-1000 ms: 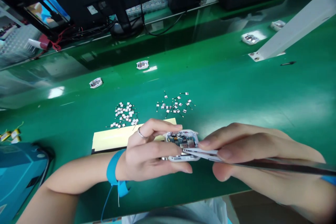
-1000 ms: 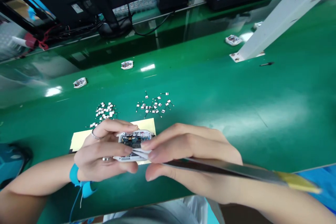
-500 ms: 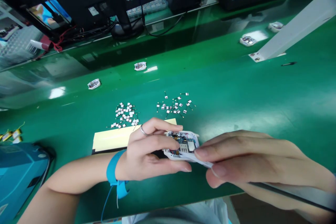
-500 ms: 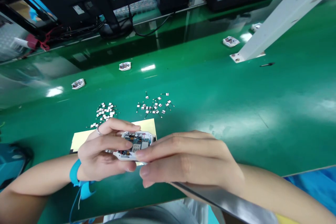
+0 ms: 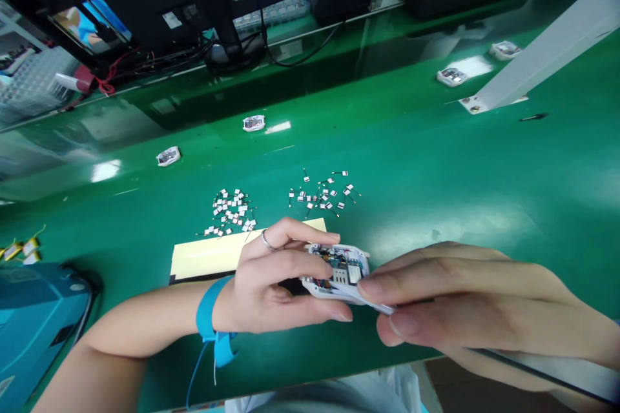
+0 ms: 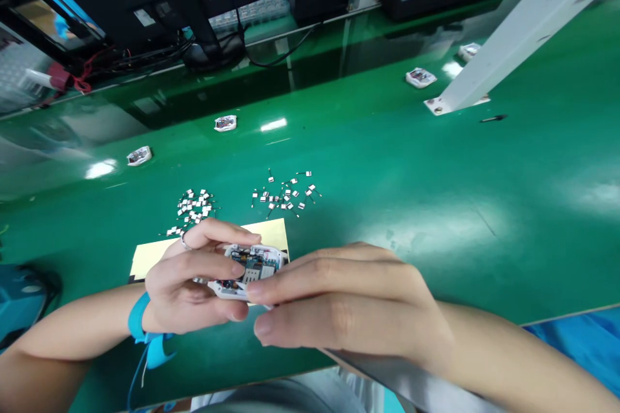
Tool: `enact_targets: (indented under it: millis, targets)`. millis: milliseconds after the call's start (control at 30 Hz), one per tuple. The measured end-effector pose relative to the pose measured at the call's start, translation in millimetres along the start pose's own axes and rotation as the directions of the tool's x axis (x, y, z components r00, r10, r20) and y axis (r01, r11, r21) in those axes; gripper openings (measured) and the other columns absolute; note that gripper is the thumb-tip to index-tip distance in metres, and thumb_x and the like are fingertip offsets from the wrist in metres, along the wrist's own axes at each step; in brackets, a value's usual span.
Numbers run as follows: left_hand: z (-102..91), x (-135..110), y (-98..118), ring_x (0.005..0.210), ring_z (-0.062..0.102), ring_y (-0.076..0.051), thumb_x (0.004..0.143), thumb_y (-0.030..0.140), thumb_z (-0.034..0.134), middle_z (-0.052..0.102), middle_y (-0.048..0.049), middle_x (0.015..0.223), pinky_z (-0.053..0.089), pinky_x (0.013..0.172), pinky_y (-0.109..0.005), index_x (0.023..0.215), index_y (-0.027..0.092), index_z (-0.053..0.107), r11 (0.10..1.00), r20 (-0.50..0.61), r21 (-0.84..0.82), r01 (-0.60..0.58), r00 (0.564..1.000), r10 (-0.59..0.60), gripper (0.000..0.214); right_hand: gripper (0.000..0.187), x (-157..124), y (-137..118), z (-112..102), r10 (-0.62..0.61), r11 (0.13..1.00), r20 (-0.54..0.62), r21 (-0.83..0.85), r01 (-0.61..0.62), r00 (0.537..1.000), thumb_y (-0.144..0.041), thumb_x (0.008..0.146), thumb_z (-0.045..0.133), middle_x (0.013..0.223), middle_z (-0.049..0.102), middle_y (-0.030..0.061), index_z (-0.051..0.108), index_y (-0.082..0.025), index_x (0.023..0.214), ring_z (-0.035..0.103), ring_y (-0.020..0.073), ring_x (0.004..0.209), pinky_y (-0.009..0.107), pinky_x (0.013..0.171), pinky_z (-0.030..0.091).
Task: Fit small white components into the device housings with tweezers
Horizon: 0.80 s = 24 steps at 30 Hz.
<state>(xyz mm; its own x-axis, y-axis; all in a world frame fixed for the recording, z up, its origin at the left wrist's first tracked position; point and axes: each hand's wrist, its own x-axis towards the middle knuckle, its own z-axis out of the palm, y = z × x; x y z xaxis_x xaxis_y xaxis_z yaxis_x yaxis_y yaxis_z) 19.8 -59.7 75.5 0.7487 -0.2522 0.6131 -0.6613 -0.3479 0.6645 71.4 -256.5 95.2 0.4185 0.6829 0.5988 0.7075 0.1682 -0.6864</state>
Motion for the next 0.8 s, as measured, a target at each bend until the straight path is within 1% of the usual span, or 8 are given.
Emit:
enact_targets:
  millis: [133,300,467,667,800]
  targets:
    - [0.9,0.5,-0.4,0.079,0.061,-0.014,0.071,0.033,0.063,0.059,-0.0116,0.091,0.054,0.066,-0.023,0.075,0.01,0.056,1.0,-0.01,-0.008,-0.008,1.0,0.008,0.024,0.024,-6.8,2.7,-1.6,-0.017,0.999,0.023,-0.039,0.018,1.0,-0.012,0.065,0.071,0.102,0.063,-0.0016,0.062,-0.016,0.088,0.061,0.0114,0.087,0.014,0.076,0.054]
    - [1.0,0.0,-0.9,0.08,0.061,-0.015,0.071,0.031,0.064,0.058,-0.0138,0.092,0.053,0.068,-0.023,0.076,0.008,0.056,1.0,0.002,-0.025,-0.017,1.0,0.017,0.025,0.023,-7.7,3.0,-1.3,-0.027,0.997,0.003,-0.067,0.027,1.0,-0.017,0.066,0.071,0.1,0.063,-0.0011,0.062,-0.016,0.088,0.061,0.011,0.087,0.013,0.075,0.054]
    - [0.7,-0.1,-1.1,0.08,0.061,-0.015,0.071,0.031,0.065,0.058,-0.014,0.092,0.053,0.068,-0.024,0.076,0.008,0.056,0.999,-0.004,-0.03,-0.017,1.0,0.017,0.025,0.029,-7.8,3.6,-0.9,-0.038,0.996,0.037,-0.08,0.041,0.999,-0.016,0.064,0.073,0.101,0.063,-0.0013,0.061,-0.016,0.091,0.06,0.0097,0.089,0.012,0.078,0.052]
    - [0.8,-1.1,-1.6,0.08,0.061,-0.014,0.07,0.033,0.064,0.058,-0.0133,0.093,0.053,0.069,-0.023,0.077,0.008,0.056,1.0,-0.001,-0.019,-0.019,1.0,0.019,0.027,0.028,-4.6,1.1,-2.6,-0.02,0.999,0.038,-0.039,0.022,0.999,-0.011,0.061,0.073,0.096,0.064,0.0008,0.062,-0.014,0.086,0.061,0.0102,0.087,0.012,0.077,0.052]
    - [0.2,-2.5,0.2,0.08,0.061,-0.015,0.069,0.035,0.066,0.06,-0.0121,0.092,0.053,0.067,-0.023,0.079,0.01,0.055,1.0,0.008,-0.01,0.014,1.0,-0.014,0.03,0.023,-2.9,1.5,-1.2,-0.006,1.0,0.004,-0.015,0.006,1.0,-0.012,0.063,0.072,0.092,0.066,0.0003,0.061,-0.015,0.083,0.062,0.0097,0.083,0.01,0.074,0.053]
